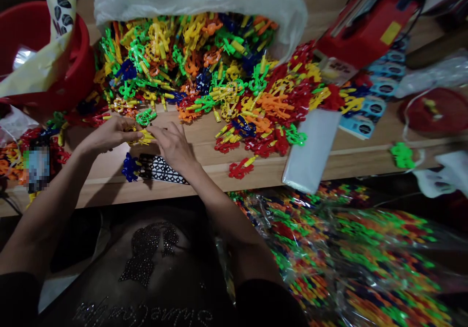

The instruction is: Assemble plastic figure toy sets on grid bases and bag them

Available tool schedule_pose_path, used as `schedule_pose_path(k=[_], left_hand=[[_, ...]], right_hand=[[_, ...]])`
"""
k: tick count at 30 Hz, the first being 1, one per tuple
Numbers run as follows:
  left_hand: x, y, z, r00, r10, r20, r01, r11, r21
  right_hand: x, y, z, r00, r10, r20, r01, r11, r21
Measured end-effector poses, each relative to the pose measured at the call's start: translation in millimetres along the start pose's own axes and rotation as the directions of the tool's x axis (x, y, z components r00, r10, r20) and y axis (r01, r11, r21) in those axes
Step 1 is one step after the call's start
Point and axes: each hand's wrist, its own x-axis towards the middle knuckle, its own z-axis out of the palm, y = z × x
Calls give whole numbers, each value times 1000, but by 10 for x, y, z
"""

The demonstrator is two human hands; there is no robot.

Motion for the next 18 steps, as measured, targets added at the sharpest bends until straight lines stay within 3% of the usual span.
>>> schedule_pose_path(k=[3, 7, 14, 18], left_hand=[[-25, 28, 3, 1000, 11, 27, -10, 1000, -23], [-74, 63, 1, 998, 41, 38, -42, 999, 28], [-295, 121, 23, 995, 12, -102, -15, 999, -28], [-430, 125, 44, 993, 46, -105, -42, 998, 40]], right_hand=[[-20, -37, 3, 999, -27, 30, 29, 997, -76], [-56, -92, 45, 998, -30, 58, 31, 999, -22], [-83, -139, 86, 998, 52, 35, -55, 996, 72], [-142, -140, 112, 995, 88, 40, -92, 990, 108]])
